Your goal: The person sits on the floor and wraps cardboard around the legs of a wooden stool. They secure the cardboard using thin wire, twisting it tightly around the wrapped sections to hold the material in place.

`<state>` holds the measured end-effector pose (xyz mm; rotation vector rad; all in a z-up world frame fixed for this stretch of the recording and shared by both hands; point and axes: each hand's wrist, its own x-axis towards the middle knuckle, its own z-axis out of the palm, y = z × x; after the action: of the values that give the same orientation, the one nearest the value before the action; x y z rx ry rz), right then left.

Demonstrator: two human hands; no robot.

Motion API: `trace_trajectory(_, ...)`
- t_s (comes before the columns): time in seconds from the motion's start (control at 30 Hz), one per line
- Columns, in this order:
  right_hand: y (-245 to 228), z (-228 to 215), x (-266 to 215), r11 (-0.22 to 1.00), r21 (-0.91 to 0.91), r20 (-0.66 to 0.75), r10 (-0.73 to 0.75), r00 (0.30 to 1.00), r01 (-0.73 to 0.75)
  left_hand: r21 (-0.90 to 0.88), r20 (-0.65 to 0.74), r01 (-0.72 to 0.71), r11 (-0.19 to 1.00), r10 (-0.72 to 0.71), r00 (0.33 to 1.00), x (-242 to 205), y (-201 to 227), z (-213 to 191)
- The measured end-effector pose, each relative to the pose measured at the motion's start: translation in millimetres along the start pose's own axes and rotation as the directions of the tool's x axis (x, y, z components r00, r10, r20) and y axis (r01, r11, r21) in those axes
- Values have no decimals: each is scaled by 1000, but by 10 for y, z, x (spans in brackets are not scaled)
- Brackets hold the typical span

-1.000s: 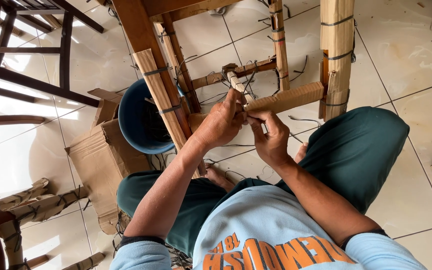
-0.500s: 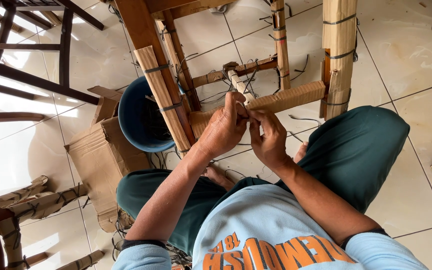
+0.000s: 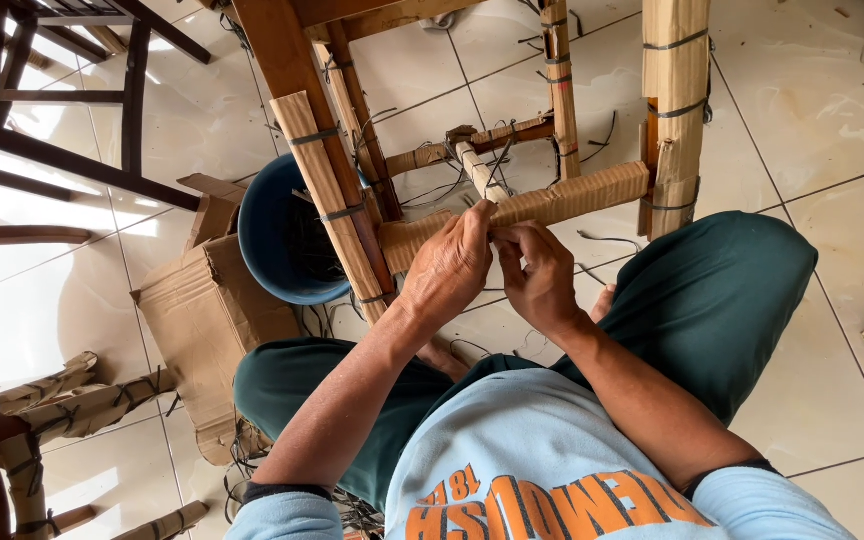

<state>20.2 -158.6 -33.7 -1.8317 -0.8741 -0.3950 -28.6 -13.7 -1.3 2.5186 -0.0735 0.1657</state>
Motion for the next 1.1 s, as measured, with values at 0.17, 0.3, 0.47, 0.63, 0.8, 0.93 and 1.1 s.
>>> trace_trajectory(0.17, 94, -7, -49, 909, 271, 130, 292, 947, -317, 76, -107, -91, 993, 99, 989, -33, -65, 49)
trace_trajectory(0.3, 75, -39, -2, 839, 290, 214, 412, 886, -461, 42, -146, -99, 994, 105, 984, -28, -158, 14)
trace_trajectory(0.47, 144, -46, 4, 743, 281, 334, 518, 788, -608, 111, -214, -166, 980, 187, 959, -74, -295, 74)
trace_trajectory(0.63, 118, -49, 47, 720, 264, 347, 549, 760, -641, 185, -347, -301, 936, 349, 871, -83, -218, 37)
trace_trajectory(0.8, 86, -66, 71, 685, 278, 356, 578, 735, -673, 465, -328, -314, 828, 491, 807, -103, -267, 64)
trace_trajectory(0.93, 78, -70, 66, 675, 279, 348, 592, 727, -683, 481, -302, -371, 794, 548, 780, -90, -255, 15)
trace_trajectory(1.1, 52, -71, 77, 686, 275, 343, 584, 736, -673, 504, -293, -410, 760, 597, 747, -50, -238, -37)
